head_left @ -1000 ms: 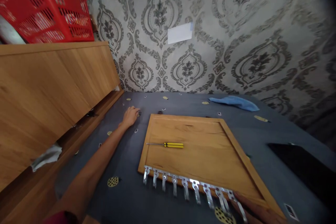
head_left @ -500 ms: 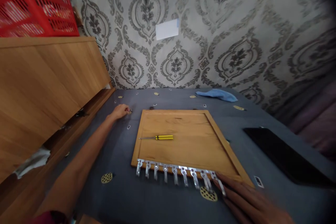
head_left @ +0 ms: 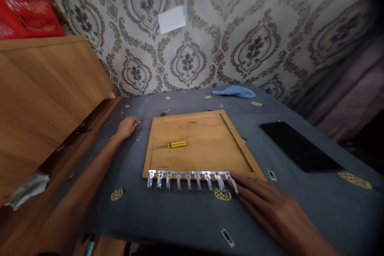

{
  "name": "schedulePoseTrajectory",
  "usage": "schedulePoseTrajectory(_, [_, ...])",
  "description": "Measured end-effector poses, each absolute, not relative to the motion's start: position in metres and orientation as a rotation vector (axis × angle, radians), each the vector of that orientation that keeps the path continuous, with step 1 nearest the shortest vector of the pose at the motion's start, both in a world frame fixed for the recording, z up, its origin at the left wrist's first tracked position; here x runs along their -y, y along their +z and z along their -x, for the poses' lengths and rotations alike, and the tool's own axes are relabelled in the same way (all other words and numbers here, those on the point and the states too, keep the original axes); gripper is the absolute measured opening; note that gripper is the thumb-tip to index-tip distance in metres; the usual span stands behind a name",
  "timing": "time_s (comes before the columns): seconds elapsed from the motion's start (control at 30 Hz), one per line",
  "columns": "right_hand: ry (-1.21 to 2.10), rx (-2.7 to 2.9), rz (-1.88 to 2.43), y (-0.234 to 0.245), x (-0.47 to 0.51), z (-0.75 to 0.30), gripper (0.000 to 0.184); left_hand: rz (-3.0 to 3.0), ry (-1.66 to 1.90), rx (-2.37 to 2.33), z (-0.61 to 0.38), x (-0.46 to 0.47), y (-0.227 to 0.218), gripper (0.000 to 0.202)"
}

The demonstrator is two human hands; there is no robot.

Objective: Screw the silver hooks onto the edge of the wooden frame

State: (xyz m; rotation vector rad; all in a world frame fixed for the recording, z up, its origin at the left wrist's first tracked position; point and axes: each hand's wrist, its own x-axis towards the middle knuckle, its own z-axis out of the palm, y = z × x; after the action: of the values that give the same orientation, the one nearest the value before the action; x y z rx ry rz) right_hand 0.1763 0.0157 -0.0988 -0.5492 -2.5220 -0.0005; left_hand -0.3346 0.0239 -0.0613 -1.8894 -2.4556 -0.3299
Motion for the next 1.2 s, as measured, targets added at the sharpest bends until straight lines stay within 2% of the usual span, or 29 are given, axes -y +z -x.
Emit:
schedulePoseTrajectory(0.13, [0.092,2.567,0.61,-0.095,-0.008,-0.176,0.036,1.971,-0.503,2.408,0.295,-0.022,-0.048,0.032])
schedulePoseTrajectory(0.27, [0.063,2.592,0.613,-0.096,-0.008,-0.177,0.031,2.376,-0.635,2.282,0.223,-0.025,-0.036,0.025])
schedulePoseTrajectory(0.43, [0.036,2.571,0.602,-0.096,-0.008,-0.176,0.028,2.988,-0.56,2.01,0.113,-0.016,-0.02,0.025])
schedulePoseTrajectory(0.53, [0.042,2.56,0.588,-0.095,-0.007,-0.176,0.028,3.309,-0.364,1.887,0.072,-0.015,-0.016,0.024])
schedulePoseTrajectory(0.97, [0.046,2.596,0.588,-0.097,-0.007,-0.178,0.025,3.274,0.032,1.892,0.044,-0.034,-0.022,0.018])
schedulePoseTrajectory(1.2, [0.042,2.579,0.598,-0.096,-0.007,-0.177,0.023,3.239,0.104,1.81,0.039,-0.037,-0.024,0.02])
